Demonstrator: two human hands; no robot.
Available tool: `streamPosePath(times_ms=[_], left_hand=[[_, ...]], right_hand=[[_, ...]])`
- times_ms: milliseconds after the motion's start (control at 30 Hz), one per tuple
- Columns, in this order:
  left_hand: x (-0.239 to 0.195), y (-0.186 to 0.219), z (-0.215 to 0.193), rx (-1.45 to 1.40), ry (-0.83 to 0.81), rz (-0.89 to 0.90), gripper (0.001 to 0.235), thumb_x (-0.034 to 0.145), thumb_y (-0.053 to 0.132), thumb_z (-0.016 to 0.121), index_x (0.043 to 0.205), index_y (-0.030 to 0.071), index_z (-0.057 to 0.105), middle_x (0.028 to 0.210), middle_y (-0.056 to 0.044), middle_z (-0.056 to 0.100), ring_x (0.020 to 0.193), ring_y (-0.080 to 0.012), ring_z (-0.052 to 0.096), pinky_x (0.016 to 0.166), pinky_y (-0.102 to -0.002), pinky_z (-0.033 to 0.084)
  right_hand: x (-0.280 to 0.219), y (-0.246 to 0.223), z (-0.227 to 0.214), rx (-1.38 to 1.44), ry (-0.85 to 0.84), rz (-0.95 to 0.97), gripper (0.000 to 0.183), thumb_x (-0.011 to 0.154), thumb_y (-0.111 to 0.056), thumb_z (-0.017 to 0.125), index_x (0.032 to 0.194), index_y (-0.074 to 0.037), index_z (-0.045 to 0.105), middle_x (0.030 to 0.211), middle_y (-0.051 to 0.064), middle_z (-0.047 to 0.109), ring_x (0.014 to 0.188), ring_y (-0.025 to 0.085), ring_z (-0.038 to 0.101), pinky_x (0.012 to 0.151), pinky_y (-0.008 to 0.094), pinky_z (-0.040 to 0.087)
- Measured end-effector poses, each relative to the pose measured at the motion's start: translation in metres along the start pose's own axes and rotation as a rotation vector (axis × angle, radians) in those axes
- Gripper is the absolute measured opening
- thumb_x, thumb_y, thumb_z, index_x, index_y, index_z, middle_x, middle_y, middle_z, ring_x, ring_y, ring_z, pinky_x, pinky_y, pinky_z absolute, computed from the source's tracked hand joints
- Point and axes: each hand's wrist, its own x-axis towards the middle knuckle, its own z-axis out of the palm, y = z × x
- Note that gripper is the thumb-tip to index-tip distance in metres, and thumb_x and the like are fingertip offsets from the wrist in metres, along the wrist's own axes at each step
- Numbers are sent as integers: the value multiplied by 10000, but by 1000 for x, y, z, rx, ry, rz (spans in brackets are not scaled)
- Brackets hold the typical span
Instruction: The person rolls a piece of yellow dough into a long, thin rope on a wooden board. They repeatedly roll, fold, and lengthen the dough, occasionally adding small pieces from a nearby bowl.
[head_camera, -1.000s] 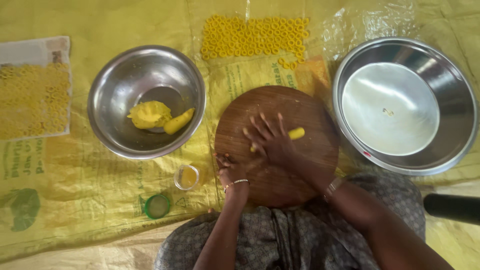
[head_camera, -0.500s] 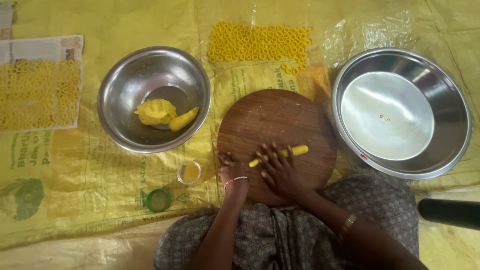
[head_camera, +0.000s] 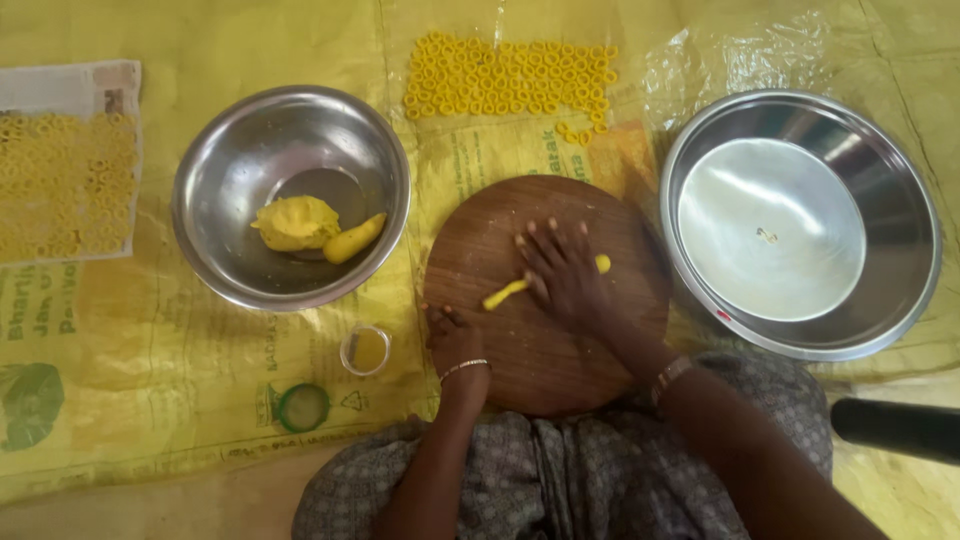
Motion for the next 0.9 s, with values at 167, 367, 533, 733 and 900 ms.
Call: streamPosePath(times_ms=[167,367,533,733,900], left_hand=[[-4,2,-17,20,-165,4,1105,782,293,883,1554,-134,217,1600,-440,133,1342,-509,485,964,-469,550],[-3,1,-25,-21,-184,30,1066,840,178,840,1564,-170,140,1613,-472,63,1403,-522,390,1033,-429,517],[-18,-1,-34,-97,-45,49,946,858,166,777,1504,-156,165,1564,-433,88,1522,-479,225,1079,-461,452],[-13,0,-14,-132,-16,-8,719,963,57,616,1557,-105,245,1641,-395,122,1253,-498,536,923,-433,570],[5,6,27,12,100,-47,633,964,48,566,1539,-78,333,1623,-391,182,1125,-496,634,856,-433,604]], right_hand=[[74,30,11,-22,13,84,596,1064,-441,337,1600,-183,363,1700,107,230,1573,337,151,1227,680,19],[-44,-5,-8,98,-57,-16,654,1100,-452,215,1647,-94,201,1734,133,132,1610,326,28,1269,598,-24],[-145,-20,-51,130,-264,-62,633,1076,-472,135,1628,-169,194,1709,65,115,1565,320,0,1227,553,-68],[-98,6,-37,137,-180,-15,610,1098,-422,176,1643,-148,187,1717,28,182,1594,329,39,1254,597,-43],[7,52,-3,-61,-72,-9,600,1091,-411,259,1656,-217,216,1733,55,171,1600,318,54,1243,614,-34]])
